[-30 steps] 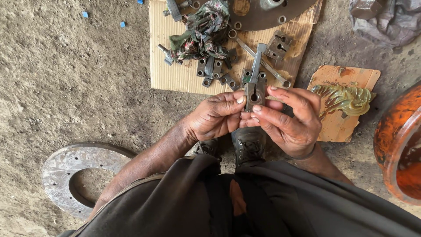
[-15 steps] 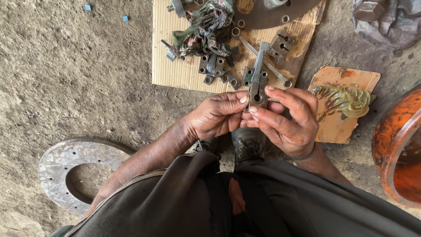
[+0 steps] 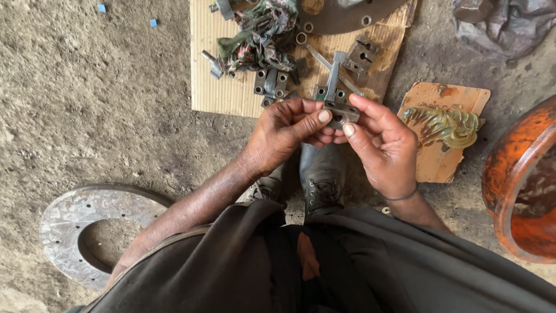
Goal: The person repeatedly wipes small metal parts with a cloth, then applies a viscous substance from a container to the parts. The person handles the parts one at a time, wiping and applying the substance multiple times.
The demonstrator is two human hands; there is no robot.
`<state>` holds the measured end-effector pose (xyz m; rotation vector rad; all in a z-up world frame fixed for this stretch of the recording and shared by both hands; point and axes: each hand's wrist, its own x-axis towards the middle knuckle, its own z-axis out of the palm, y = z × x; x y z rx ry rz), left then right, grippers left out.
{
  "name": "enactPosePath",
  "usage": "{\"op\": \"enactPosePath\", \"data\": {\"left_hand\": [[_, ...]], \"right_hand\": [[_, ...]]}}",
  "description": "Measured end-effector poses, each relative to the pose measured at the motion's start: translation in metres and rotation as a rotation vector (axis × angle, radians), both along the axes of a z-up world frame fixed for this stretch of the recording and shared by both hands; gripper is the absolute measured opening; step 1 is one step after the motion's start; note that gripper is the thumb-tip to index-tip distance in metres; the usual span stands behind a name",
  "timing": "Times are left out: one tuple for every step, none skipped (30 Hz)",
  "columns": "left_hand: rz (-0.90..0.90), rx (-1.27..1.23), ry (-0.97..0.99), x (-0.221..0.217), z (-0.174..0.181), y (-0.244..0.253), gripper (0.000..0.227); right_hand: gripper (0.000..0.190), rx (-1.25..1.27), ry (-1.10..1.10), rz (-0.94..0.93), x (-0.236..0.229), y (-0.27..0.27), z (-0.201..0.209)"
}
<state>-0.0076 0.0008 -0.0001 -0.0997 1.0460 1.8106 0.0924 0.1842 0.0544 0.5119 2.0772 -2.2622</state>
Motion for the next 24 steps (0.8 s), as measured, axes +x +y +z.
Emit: {"op": "enactPosePath", "data": {"left_hand": [[-0.007, -0.017, -0.001, 0.0, 0.0, -0.001, 0.038], [-0.015, -0.033, -0.001, 0.0, 0.0, -0.002, 0.038], [-0.026, -0.034, 0.006, 0.0, 0.0, -0.003, 0.038], [-0.038, -0.034, 0.013, 0.0, 0.0, -0.004, 0.038], [-0.05, -0.032, 0.019, 0.001, 0.0, -0.003, 0.039], [-0.053, -0.027, 0.029, 0.003, 0.0, -0.002, 0.039], [-0.054, -0.023, 0.04, 0.003, 0.0, -0.002, 0.04], [-0.055, -0.02, 0.052, 0.004, 0.0, -0.002, 0.04], [-0.051, -0.021, 0.045, 0.004, 0.0, -0.001, 0.041], [-0.047, -0.022, 0.038, 0.004, -0.001, -0.001, 0.041], [-0.043, -0.023, 0.03, 0.004, -0.001, -0.001, 0.042], [-0.044, -0.025, 0.02, 0.004, -0.002, -0.001, 0.042], [-0.046, -0.026, 0.01, 0.003, -0.003, -0.001, 0.042], [-0.049, -0.028, 0.0, 0.002, -0.003, -0.002, 0.042], [-0.055, -0.029, -0.004, 0.002, -0.004, -0.002, 0.042], [-0.062, -0.031, -0.008, 0.001, -0.004, -0.003, 0.043], [-0.068, -0.033, -0.011, 0.001, -0.005, -0.003, 0.043], [-0.071, -0.029, 0.0, 0.001, -0.006, -0.003, 0.043], [-0.072, -0.026, 0.01, 0.001, -0.006, -0.003, 0.043], [-0.074, -0.023, 0.02, 0.002, -0.007, -0.003, 0.043], [-0.071, -0.014, 0.028, 0.003, -0.007, -0.002, 0.044], [-0.068, -0.004, 0.036, 0.004, -0.007, -0.002, 0.044], [-0.066, 0.006, 0.045, 0.005, -0.007, -0.002, 0.045], [-0.061, -0.003, 0.034, 0.005, -0.008, -0.002, 0.045]], "right_hand": [[0.039, 0.0, -0.003, 0.002, 0.0, 0.0, -0.001], [0.038, 0.0, -0.005, 0.004, 0.0, 0.0, -0.003], [0.037, 0.002, -0.009, 0.003, 0.001, 0.0, -0.004], [0.035, -0.007, -0.011, -0.02, 0.001, -0.001, -0.006], [0.034, -0.013, -0.014, -0.044, 0.002, -0.001, -0.008], [0.032, -0.019, -0.018, -0.067, 0.003, 0.0, -0.009], [0.032, -0.036, -0.024, -0.069, 0.003, 0.0, -0.01], [0.033, -0.053, -0.03, -0.071, 0.003, 0.001, -0.012], [0.033, -0.071, -0.037, -0.072, 0.003, 0.001, -0.012], [0.034, -0.076, -0.042, -0.068, 0.003, 0.002, -0.013], [0.034, -0.082, -0.048, -0.064, 0.004, 0.002, -0.014], [0.035, -0.087, -0.054, -0.059, 0.004, 0.003, -0.014], [0.035, -0.102, -0.05, -0.059, 0.005, 0.004, -0.014], [0.036, -0.118, -0.047, -0.059, 0.005, 0.004, -0.014], [0.036, -0.134, -0.044, -0.061, 0.006, 0.004, -0.015], [0.036, -0.139, -0.042, -0.062, 0.006, 0.005, -0.015], [0.036, -0.144, -0.039, -0.064, 0.006, 0.005, -0.016], [0.036, -0.149, -0.036, -0.065, 0.006, 0.005, -0.017], [0.034, -0.133, -0.04, -0.075, 0.006, 0.005, -0.018], [0.032, -0.118, -0.044, -0.085, 0.006, 0.005, -0.02], [0.031, -0.102, -0.048, -0.094, 0.005, 0.004, -0.021], [0.03, -0.094, -0.062, -0.103, 0.006, 0.004, -0.022], [0.03, -0.086, -0.074, -0.112, 0.006, 0.004, -0.023], [0.03, -0.077, -0.087, -0.121, 0.006, 0.003, -0.023]]}}
